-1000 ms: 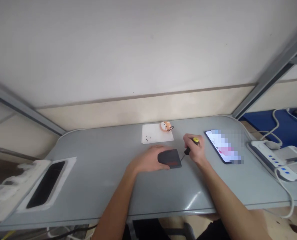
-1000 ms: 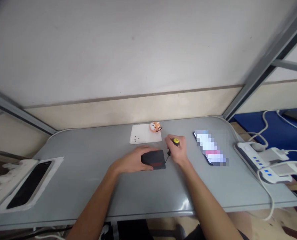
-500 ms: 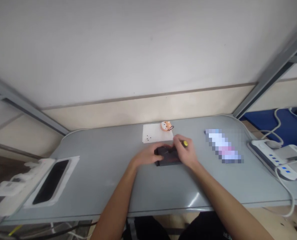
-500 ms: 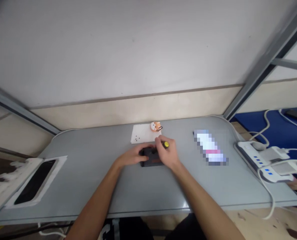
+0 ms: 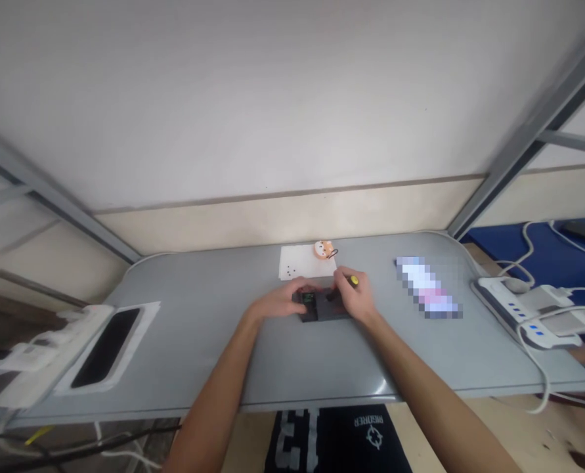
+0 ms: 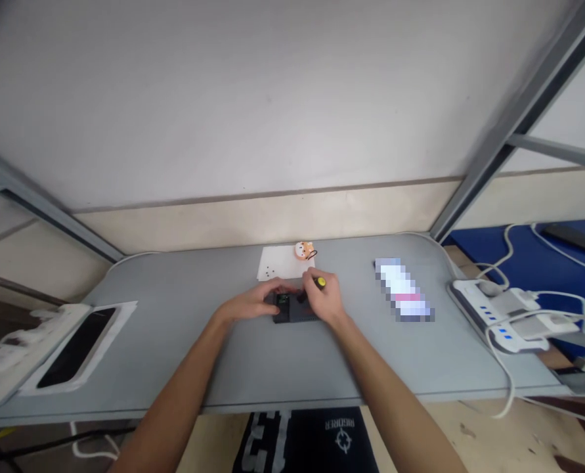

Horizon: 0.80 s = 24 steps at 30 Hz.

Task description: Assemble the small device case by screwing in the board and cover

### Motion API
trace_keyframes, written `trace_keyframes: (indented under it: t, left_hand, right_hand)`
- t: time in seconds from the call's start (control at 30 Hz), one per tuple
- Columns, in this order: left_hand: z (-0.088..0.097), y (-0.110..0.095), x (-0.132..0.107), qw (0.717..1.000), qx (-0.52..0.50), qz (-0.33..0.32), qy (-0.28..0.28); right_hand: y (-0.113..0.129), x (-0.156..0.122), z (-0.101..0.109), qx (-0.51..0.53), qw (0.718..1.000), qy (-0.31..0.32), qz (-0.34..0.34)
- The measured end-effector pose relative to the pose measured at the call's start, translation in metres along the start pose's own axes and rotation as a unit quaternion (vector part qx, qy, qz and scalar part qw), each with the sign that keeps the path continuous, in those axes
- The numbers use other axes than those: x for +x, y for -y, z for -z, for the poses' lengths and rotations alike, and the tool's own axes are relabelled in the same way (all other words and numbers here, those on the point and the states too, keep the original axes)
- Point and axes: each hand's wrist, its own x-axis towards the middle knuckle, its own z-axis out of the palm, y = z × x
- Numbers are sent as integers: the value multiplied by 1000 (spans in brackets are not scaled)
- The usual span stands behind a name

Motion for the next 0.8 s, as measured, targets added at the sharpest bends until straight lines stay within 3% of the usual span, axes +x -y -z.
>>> trace_keyframes:
  t: [0.23,0.4,0.6,0.8]
  left_hand:
    - [-3,12,-10,989,124,-9,-82]
    - [-8,17,-20,974,166,-49,-143]
    - [-12,18,-19,962,209,-81,-155]
    - [-17,19,-18,966,174,-82,-171]
  right_hand:
    - [-2,2,8,16,999,-1,-29]
    - [-3,6,11,-3,1000,-24,8]
    - [-4,11,19,-10,998,-57,25]
    - [-5,12,25,-19,995,-92,29]
